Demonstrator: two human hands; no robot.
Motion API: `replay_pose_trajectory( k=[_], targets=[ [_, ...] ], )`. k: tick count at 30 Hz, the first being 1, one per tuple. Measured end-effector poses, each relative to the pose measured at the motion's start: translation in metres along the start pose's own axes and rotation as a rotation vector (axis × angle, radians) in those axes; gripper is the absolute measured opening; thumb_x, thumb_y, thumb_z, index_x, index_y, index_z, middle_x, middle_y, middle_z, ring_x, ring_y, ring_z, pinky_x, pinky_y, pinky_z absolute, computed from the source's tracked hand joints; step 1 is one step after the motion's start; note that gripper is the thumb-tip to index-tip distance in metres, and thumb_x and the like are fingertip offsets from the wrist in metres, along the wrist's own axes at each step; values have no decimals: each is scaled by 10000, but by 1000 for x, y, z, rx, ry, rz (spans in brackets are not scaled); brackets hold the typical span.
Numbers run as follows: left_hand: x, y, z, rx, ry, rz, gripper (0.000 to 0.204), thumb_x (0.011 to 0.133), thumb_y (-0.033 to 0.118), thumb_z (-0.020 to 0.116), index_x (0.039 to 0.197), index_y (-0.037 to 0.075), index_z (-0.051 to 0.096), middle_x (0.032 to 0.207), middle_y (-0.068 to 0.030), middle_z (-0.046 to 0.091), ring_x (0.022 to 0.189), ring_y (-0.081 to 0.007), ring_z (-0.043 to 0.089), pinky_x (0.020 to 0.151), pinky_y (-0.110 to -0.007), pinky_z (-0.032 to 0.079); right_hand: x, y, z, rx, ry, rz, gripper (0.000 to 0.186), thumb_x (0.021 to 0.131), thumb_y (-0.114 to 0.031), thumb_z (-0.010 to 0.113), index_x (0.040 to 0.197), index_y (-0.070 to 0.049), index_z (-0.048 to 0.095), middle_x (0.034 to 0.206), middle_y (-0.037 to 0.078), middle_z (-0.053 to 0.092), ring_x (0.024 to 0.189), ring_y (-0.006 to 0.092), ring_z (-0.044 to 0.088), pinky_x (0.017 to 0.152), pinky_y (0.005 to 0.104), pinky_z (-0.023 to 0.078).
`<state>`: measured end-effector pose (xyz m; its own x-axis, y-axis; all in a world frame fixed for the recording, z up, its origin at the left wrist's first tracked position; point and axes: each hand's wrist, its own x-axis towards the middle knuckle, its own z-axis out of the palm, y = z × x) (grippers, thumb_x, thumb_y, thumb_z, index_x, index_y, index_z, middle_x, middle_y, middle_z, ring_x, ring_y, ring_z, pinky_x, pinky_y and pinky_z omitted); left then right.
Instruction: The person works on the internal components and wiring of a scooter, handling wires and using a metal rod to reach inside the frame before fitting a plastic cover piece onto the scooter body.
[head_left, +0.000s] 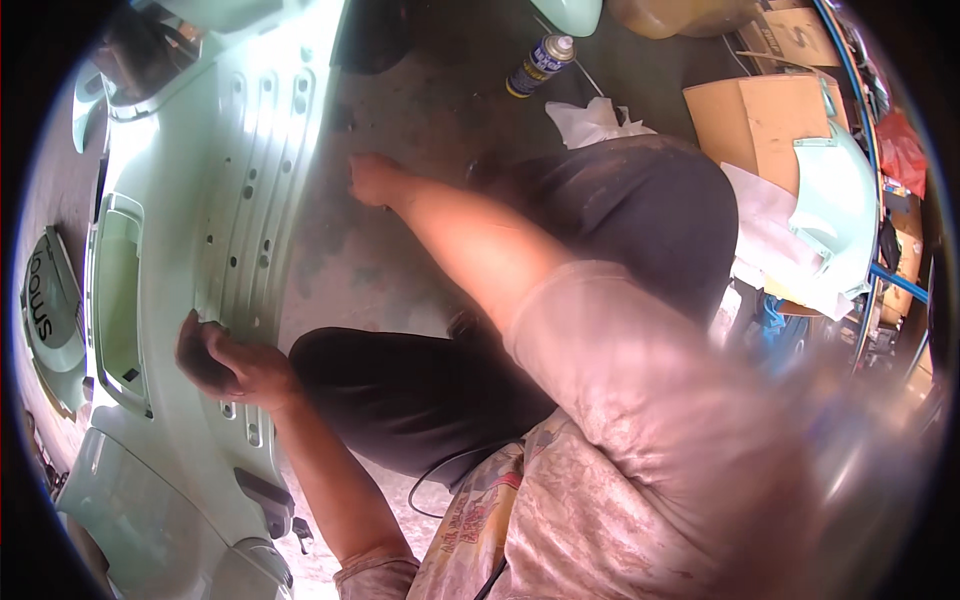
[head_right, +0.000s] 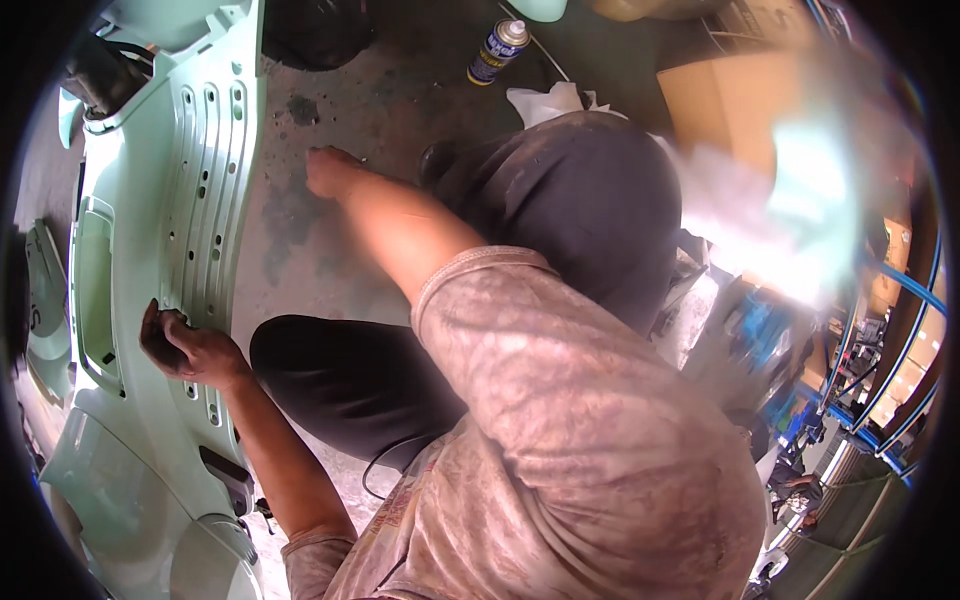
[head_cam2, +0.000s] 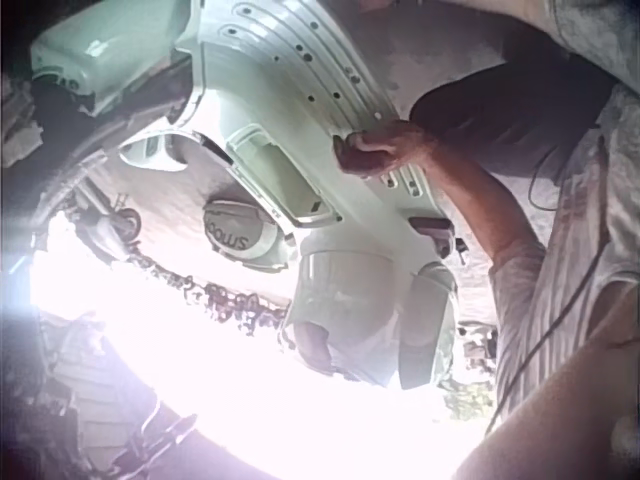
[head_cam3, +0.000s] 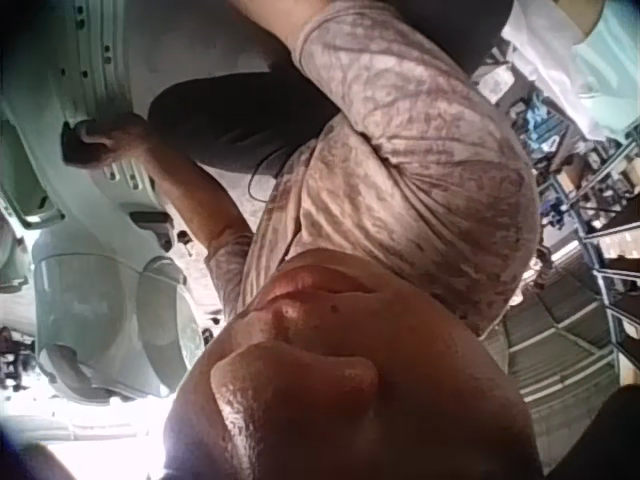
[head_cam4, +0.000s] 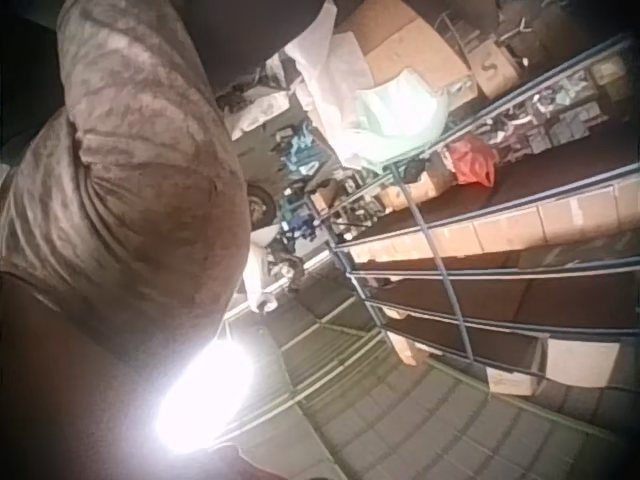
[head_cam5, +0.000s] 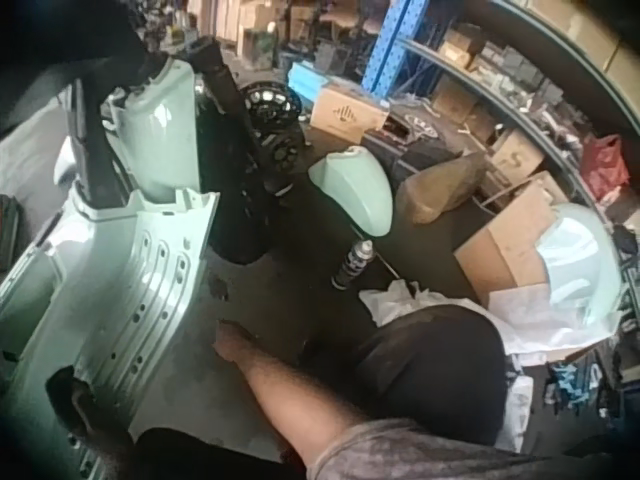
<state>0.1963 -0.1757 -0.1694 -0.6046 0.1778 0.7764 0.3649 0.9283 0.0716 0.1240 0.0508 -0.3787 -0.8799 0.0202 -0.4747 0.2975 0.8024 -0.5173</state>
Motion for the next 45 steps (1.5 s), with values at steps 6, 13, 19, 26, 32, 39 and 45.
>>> replay_pose_trajectory(
  k=[6,13,19,26,32,39,45],
  targets=[
    [-7,6,3,-286,6,-452,187,858,82,428,827,-64,540,928,-206,589,799,-352,564,724,-424,459,-43,-25,-167,-706,-483,-21,367,822,-246,625,1154,-90,648,1210,79,619,1106,276,586,885,402,482],
    [-5,9,8,-376,-20,-479,272,854,142,440,941,-84,563,962,-182,602,854,-311,563,784,-384,441,-91,62,-329,-364,-500,433,180,834,-106,547,926,-9,667,792,153,672,726,253,672,561,306,538],
    [-11,1,3,-243,-95,-304,261,851,144,455,906,-79,580,970,-192,616,845,-339,575,783,-408,454,-157,283,-211,-93,-456,707,223,831,-148,560,857,29,694,862,154,695,772,225,693,656,352,566],
    [-1,9,-1,-152,-186,-313,302,904,163,402,972,-87,557,978,-221,596,887,-390,557,823,-454,435,-222,348,-31,-79,786,944,679,766,-314,681,1279,32,401,1204,254,502,1197,412,446,1027,428,367],
    [6,7,10,-123,-231,-298,370,891,265,461,1038,-57,570,1001,-216,597,913,-380,562,843,-454,443,-221,321,-3,239,483,779,520,814,-204,629,1247,-13,415,1189,224,520,1146,403,488,957,456,419],
    [0,7,12,-168,-272,-312,373,907,289,470,1039,-52,544,905,-186,572,810,-301,547,750,-390,449,-209,288,-41,325,222,801,475,852,-196,553,1276,-48,397,1149,236,562,1093,383,541,903,478,444],
    [13,24,19,-218,-307,-250,378,901,290,474,1036,-55,542,882,-175,566,777,-298,535,723,-391,444,-182,399,-30,190,831,781,592,852,-218,537,1330,21,283,1217,312,475,1091,442,518,925,483,442]
  ],
)
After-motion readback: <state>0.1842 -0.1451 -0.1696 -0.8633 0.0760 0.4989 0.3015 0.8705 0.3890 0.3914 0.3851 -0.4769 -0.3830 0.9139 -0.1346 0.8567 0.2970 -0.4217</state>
